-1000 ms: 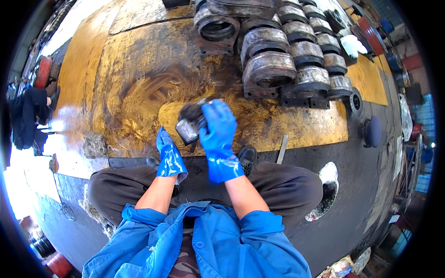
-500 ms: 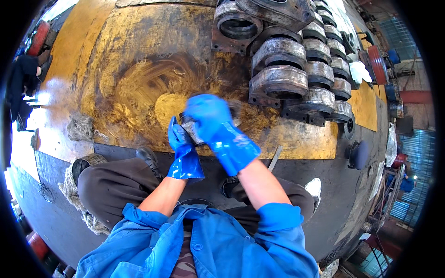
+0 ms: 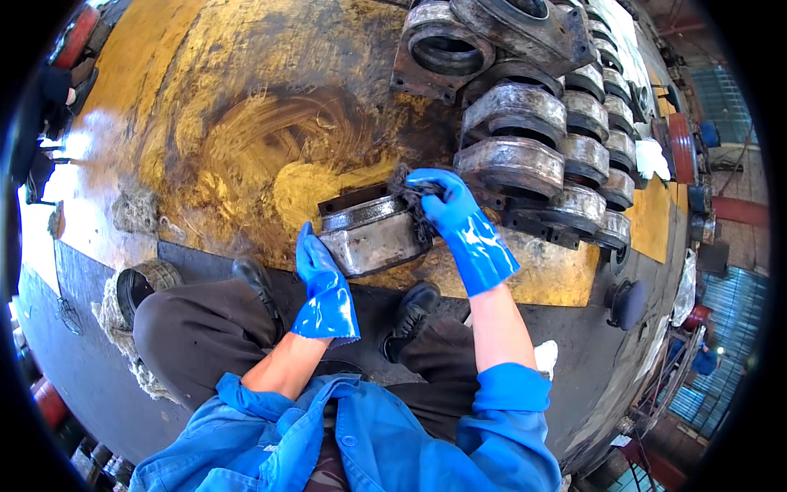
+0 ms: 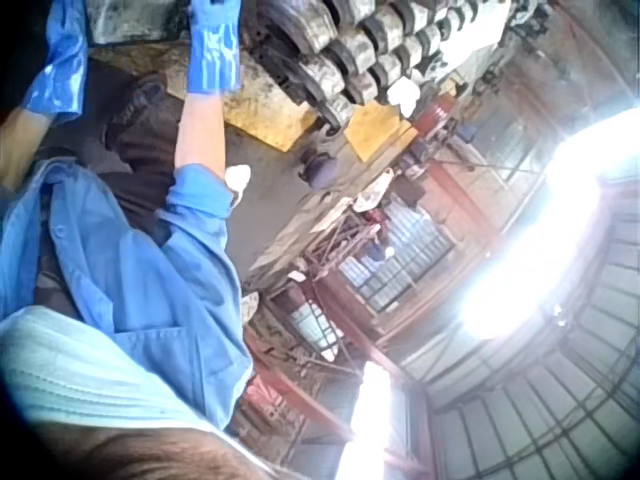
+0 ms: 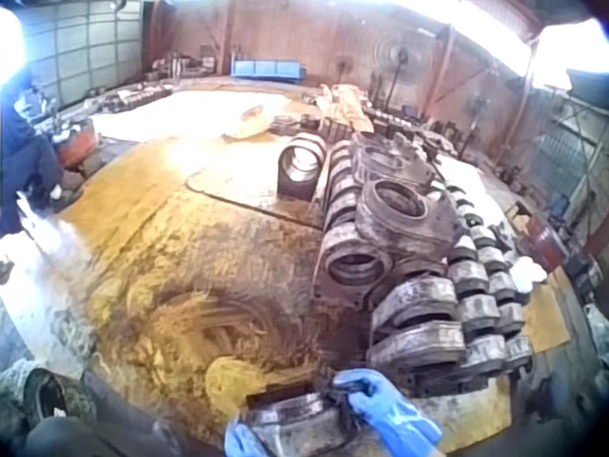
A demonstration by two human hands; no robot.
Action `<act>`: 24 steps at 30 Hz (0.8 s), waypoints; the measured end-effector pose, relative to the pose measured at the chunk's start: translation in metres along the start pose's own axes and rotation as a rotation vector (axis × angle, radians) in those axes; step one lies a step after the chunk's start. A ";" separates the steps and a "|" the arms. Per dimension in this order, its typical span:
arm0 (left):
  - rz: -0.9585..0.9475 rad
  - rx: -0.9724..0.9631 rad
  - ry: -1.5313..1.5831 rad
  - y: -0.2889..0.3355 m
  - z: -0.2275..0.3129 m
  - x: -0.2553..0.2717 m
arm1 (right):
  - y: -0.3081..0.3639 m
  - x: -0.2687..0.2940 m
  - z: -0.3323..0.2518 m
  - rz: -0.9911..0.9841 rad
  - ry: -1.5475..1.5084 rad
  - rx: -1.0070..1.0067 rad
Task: The person cleans various metal parts and components on a workshop floor using a wire brush and a cloth.
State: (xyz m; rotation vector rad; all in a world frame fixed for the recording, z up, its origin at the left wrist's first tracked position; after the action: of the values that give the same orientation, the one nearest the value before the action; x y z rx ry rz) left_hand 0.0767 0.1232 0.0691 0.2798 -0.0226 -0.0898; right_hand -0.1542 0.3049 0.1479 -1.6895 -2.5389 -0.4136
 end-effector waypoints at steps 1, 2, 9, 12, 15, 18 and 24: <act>-0.003 0.036 0.029 -0.002 -0.003 0.002 | 0.002 -0.002 0.003 0.002 -0.021 0.016; -0.013 0.071 0.063 -0.004 -0.007 0.001 | 0.004 -0.002 0.005 0.009 -0.041 0.032; -0.048 0.036 0.154 -0.088 0.002 -0.026 | 0.030 -0.007 0.015 0.183 -0.046 0.015; -0.145 -0.110 -0.001 -0.104 0.044 -0.059 | 0.062 -0.010 0.019 0.371 -0.125 0.117; -0.241 -0.331 -0.224 -0.088 0.072 -0.086 | 0.067 -0.018 -0.022 0.385 0.134 0.491; -0.252 -0.531 -0.522 -0.070 0.095 -0.090 | 0.034 -0.057 -0.072 0.234 0.104 0.684; -0.321 -0.703 -0.500 -0.071 0.097 -0.102 | -0.065 -0.169 -0.055 -0.307 0.239 0.567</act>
State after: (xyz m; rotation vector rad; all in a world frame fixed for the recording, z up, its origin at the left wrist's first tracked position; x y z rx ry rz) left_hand -0.0345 0.0380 0.1413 -0.4507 -0.4353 -0.4735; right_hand -0.1520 0.1152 0.1551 -0.9972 -2.4184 0.0907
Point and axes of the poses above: each hand's wrist, its own y-axis away from the middle knuckle, its own x-axis out of the back of the hand, z = x × y, the point moved 9 cm from there along -y, towards the middle knuckle, and after that the axes turned 12 degrees about z, right-handed, at the moved point
